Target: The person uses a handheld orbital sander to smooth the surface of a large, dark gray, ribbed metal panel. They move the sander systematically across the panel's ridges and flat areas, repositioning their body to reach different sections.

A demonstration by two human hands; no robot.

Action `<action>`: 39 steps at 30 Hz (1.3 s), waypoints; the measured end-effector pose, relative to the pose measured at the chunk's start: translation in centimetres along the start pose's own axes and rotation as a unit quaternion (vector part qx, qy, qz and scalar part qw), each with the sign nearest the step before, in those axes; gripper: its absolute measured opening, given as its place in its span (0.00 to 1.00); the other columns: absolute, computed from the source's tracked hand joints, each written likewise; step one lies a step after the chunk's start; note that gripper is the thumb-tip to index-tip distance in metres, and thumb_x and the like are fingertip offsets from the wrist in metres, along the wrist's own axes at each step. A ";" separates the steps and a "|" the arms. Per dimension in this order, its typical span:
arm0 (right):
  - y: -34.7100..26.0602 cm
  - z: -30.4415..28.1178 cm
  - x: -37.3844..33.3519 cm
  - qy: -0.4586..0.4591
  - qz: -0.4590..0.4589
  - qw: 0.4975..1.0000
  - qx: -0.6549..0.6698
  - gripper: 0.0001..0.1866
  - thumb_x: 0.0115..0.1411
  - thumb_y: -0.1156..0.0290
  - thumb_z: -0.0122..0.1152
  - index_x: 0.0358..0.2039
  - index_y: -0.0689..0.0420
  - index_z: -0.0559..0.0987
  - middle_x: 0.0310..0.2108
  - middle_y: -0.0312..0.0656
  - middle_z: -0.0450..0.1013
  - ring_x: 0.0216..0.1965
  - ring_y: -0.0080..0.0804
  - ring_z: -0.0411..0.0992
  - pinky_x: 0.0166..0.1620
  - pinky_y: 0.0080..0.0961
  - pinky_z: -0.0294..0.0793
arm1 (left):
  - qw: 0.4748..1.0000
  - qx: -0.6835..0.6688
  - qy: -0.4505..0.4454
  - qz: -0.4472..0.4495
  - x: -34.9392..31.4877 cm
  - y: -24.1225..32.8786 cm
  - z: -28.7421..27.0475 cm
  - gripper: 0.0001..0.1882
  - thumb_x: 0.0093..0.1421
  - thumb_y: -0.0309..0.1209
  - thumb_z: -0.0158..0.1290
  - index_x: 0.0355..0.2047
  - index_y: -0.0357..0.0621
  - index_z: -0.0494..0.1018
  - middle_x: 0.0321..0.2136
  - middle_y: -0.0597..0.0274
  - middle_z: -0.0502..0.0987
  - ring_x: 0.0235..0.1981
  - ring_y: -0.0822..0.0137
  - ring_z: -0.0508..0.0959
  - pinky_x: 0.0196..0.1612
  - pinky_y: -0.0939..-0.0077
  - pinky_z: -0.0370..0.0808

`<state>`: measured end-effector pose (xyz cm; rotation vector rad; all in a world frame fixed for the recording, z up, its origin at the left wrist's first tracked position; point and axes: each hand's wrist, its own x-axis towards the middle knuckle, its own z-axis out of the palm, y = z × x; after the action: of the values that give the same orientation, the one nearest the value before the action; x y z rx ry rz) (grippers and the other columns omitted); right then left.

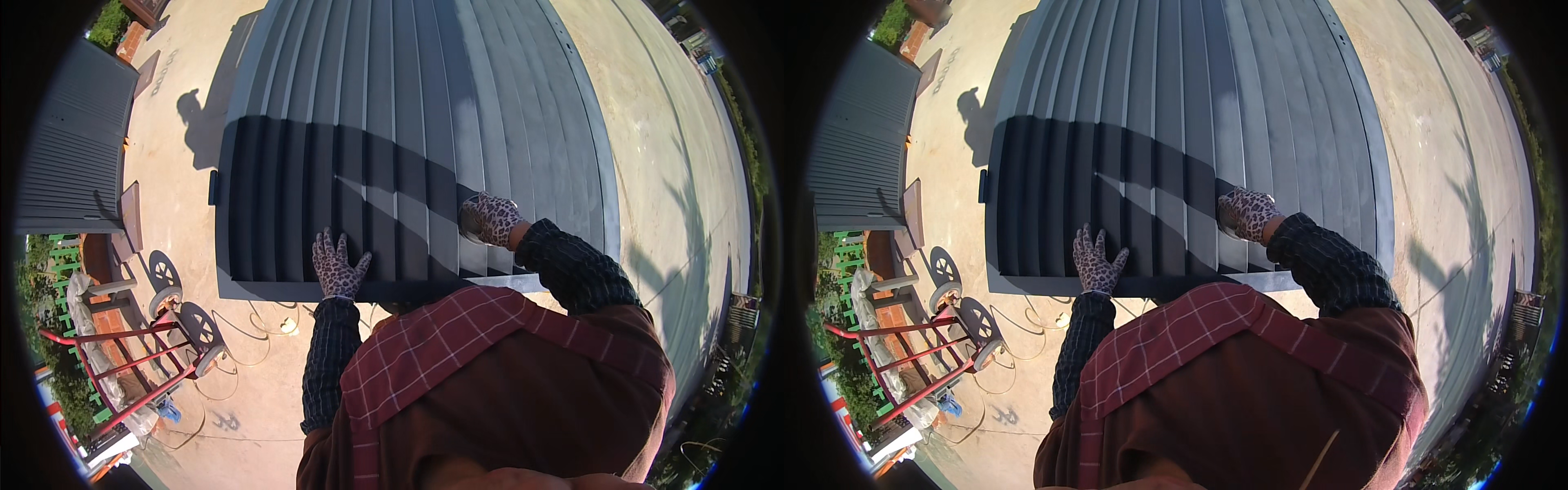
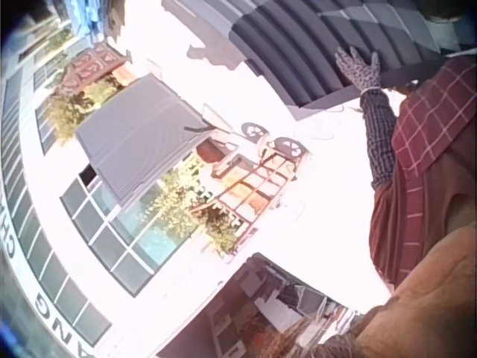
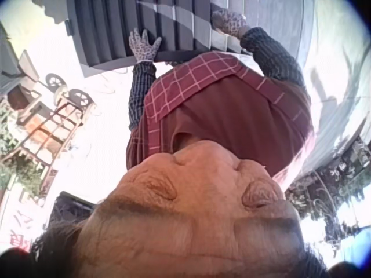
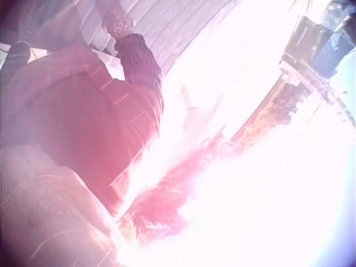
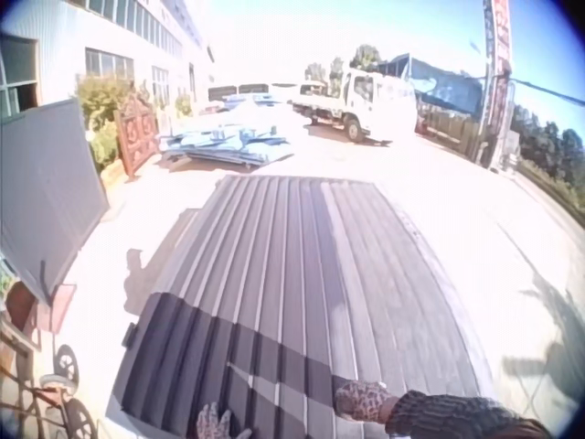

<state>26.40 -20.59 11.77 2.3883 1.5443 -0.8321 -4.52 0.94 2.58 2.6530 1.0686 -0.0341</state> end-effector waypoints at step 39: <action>8.9 -10.1 16.2 0.055 0.114 0.992 -0.008 0.28 0.66 0.61 0.63 0.66 0.49 0.71 0.61 0.51 0.69 0.57 0.49 0.75 0.57 0.41 0.80 | 0.999 0.001 0.029 0.018 -0.7 -0.1 0.5 0.41 0.54 0.46 0.69 0.65 0.44 0.70 0.73 0.47 0.55 0.74 0.43 0.53 0.74 0.47 0.52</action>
<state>42.80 -7.47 10.09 2.5739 1.2750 -0.6476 -5.05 0.44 2.19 2.6901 1.0403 0.0497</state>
